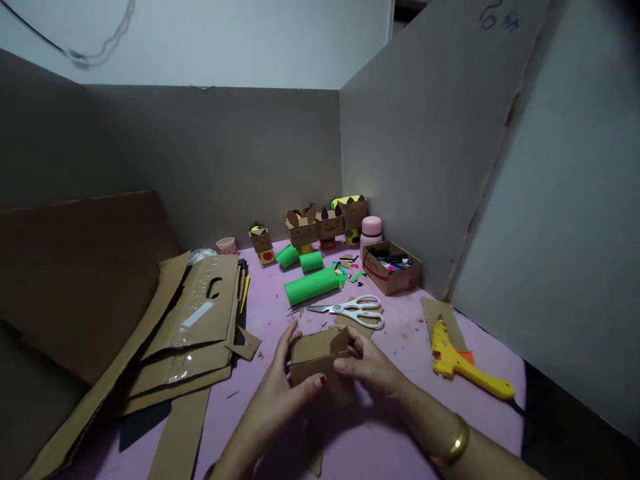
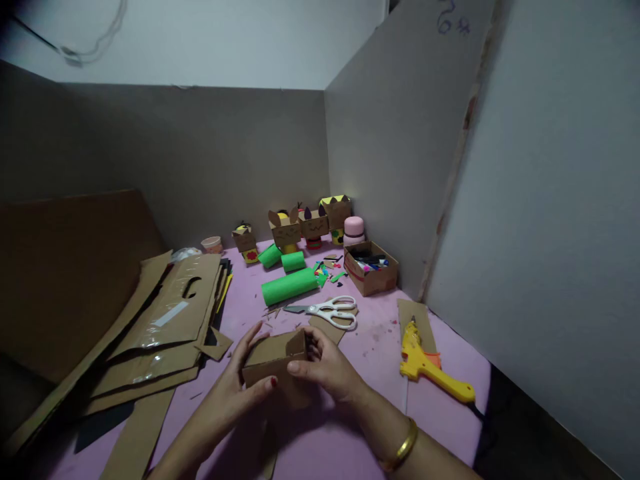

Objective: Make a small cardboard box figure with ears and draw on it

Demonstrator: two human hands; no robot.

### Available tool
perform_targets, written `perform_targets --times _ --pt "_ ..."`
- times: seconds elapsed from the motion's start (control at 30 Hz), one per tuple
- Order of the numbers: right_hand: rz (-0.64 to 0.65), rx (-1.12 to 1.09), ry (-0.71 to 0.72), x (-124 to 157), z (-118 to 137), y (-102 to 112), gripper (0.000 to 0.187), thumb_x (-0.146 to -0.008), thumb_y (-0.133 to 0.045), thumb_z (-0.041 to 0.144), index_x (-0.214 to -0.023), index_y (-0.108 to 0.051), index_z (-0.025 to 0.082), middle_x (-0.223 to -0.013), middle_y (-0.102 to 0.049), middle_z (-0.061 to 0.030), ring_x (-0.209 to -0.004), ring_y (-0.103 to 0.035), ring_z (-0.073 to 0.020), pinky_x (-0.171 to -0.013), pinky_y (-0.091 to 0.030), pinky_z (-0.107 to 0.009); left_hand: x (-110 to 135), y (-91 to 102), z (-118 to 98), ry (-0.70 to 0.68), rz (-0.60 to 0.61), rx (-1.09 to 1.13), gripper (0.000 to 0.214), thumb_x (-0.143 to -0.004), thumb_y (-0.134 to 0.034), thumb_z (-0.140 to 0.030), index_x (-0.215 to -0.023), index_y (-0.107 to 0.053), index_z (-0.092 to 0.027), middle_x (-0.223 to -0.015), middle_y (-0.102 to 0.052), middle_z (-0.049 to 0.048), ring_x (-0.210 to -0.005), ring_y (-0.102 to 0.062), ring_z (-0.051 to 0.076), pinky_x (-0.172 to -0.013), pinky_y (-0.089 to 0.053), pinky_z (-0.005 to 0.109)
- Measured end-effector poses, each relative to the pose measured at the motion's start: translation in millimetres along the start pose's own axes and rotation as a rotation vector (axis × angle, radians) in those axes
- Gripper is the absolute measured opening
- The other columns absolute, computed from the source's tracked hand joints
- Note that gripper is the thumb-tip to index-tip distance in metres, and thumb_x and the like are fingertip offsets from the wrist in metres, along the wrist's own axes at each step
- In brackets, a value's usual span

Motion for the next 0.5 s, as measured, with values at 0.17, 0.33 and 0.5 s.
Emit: perform_targets --times 0.17,0.33,0.5 --pt "0.041 0.047 0.021 -3.5 -5.6 -0.2 0.094 -0.046 -0.091 0.043 -0.127 -0.047 0.023 -0.129 -0.056 -0.0103 -0.126 -0.048 -0.0311 -0.108 -0.032 -0.045 0.3 2.9 -3.2 -0.020 -0.039 -0.002 0.098 -0.065 -0.077 -0.043 -0.145 -0.026 -0.019 -0.141 -0.045 0.0174 -0.125 -0.049 0.033 -0.102 -0.043 0.044" --pt "-0.044 0.302 0.092 -1.3 2.6 7.7 0.099 -0.053 -0.087 0.045 -0.137 -0.040 0.024 -0.145 -0.043 -0.0128 -0.136 -0.036 -0.0307 -0.111 -0.027 -0.046 -6.6 22.9 10.9 -0.106 -0.231 -0.068 0.091 -0.068 -0.075 -0.038 -0.144 -0.027 -0.023 -0.144 -0.042 0.0146 -0.130 -0.044 0.032 -0.105 -0.039 0.046" --pt "-0.234 0.800 0.205 28.7 40.6 53.5 0.056 -0.074 -0.068 0.041 -0.126 -0.055 0.022 -0.134 -0.055 -0.0125 -0.123 -0.051 -0.0314 -0.101 -0.040 -0.048 -15.4 32.4 27.8 -0.177 -0.287 -0.256 0.086 -0.070 -0.073 -0.026 -0.143 -0.030 -0.025 -0.149 -0.036 0.0117 -0.137 -0.035 0.028 -0.113 -0.027 0.045"
Point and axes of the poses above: each hand's wrist, its own x-axis away from the middle knuckle, its own y-axis out of the back of the hand, z = x × y, the point moved 6 cm from there along -x, towards the middle knuckle
